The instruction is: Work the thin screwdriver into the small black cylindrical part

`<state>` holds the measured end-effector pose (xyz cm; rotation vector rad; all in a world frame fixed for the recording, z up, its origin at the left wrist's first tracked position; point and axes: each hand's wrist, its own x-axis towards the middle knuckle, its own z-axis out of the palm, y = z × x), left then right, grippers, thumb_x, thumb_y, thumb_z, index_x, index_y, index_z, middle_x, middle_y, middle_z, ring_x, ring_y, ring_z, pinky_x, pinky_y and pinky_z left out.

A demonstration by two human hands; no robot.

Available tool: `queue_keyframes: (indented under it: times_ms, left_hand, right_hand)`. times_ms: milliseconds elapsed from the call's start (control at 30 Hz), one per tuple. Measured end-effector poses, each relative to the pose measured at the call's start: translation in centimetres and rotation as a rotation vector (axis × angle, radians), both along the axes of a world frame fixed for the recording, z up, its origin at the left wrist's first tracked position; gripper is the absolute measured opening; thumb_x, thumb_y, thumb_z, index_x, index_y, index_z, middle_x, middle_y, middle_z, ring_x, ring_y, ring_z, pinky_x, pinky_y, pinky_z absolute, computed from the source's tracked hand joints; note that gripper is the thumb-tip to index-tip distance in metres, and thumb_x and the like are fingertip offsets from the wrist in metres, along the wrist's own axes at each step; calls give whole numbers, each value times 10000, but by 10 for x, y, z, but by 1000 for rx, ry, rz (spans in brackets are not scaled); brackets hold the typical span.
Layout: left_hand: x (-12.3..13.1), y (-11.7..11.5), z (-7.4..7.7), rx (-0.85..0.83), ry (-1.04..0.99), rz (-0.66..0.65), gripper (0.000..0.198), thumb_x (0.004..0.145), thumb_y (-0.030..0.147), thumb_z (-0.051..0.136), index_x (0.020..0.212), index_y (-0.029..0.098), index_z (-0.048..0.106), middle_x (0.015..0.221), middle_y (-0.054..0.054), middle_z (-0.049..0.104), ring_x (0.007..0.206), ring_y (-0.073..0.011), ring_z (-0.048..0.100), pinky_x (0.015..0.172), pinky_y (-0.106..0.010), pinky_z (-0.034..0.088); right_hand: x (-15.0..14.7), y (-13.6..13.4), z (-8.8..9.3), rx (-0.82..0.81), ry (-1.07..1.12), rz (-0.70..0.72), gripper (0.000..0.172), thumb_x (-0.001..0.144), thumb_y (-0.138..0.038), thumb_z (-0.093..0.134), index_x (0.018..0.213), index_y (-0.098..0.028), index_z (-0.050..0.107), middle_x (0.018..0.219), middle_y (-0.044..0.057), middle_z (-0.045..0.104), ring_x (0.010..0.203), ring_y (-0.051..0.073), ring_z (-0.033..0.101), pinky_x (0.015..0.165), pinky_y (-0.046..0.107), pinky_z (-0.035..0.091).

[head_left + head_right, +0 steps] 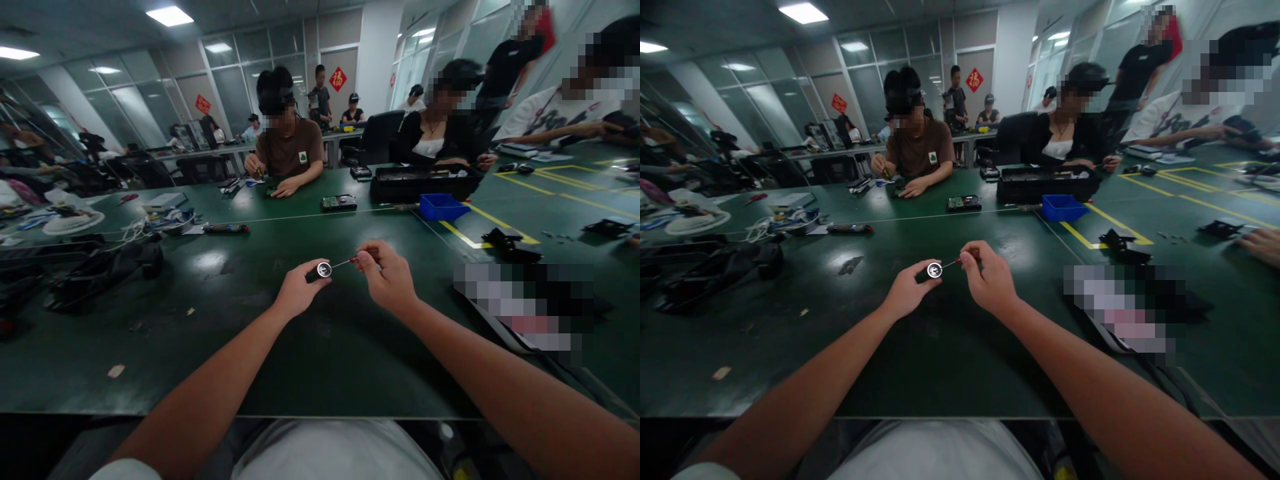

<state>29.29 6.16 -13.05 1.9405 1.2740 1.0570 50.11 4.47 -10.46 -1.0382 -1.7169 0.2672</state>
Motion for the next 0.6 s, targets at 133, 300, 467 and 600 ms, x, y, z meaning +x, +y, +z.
queue_keyframes:
  times_ms: [133, 300, 467, 600]
  left_hand:
    - [-2, 2, -2, 3, 11, 6, 423, 800, 172, 749, 1212, 244, 683, 1259, -50, 675, 1225, -237, 592, 1140, -434, 391]
    - [-3, 3, -2, 3, 0, -4, 420, 809, 181, 743, 1219, 242, 679, 1266, -54, 671, 1232, -237, 587, 1143, -448, 384]
    - [-3, 2, -1, 9, 3, -9, 421, 809, 184, 745, 1219, 251, 679, 1271, -53, 668, 1233, -236, 584, 1145, -453, 379]
    - [-4, 3, -4, 23, 15, -22, 424, 809, 194, 751, 1221, 261, 679, 1254, -50, 674, 1215, -233, 592, 1131, -445, 393]
  right_hand:
    - [-1, 0, 0, -4, -27, 37, 139, 974, -312, 500, 1011, -214, 591, 817, 32, 707, 729, 183, 693, 671, 320, 512]
    - [-3, -3, 2, -2, -41, 2, 152, 970, -336, 516, 1011, -217, 602, 830, 40, 710, 730, 189, 690, 655, 316, 503]
    - [-5, -4, 4, 13, -30, -49, 146, 964, -341, 526, 971, -225, 616, 807, 31, 713, 707, 185, 678, 660, 318, 495]
    - [-4, -5, 5, 16, -59, -43, 183, 942, -396, 573, 916, -230, 646, 787, 26, 718, 680, 181, 673, 623, 304, 486]
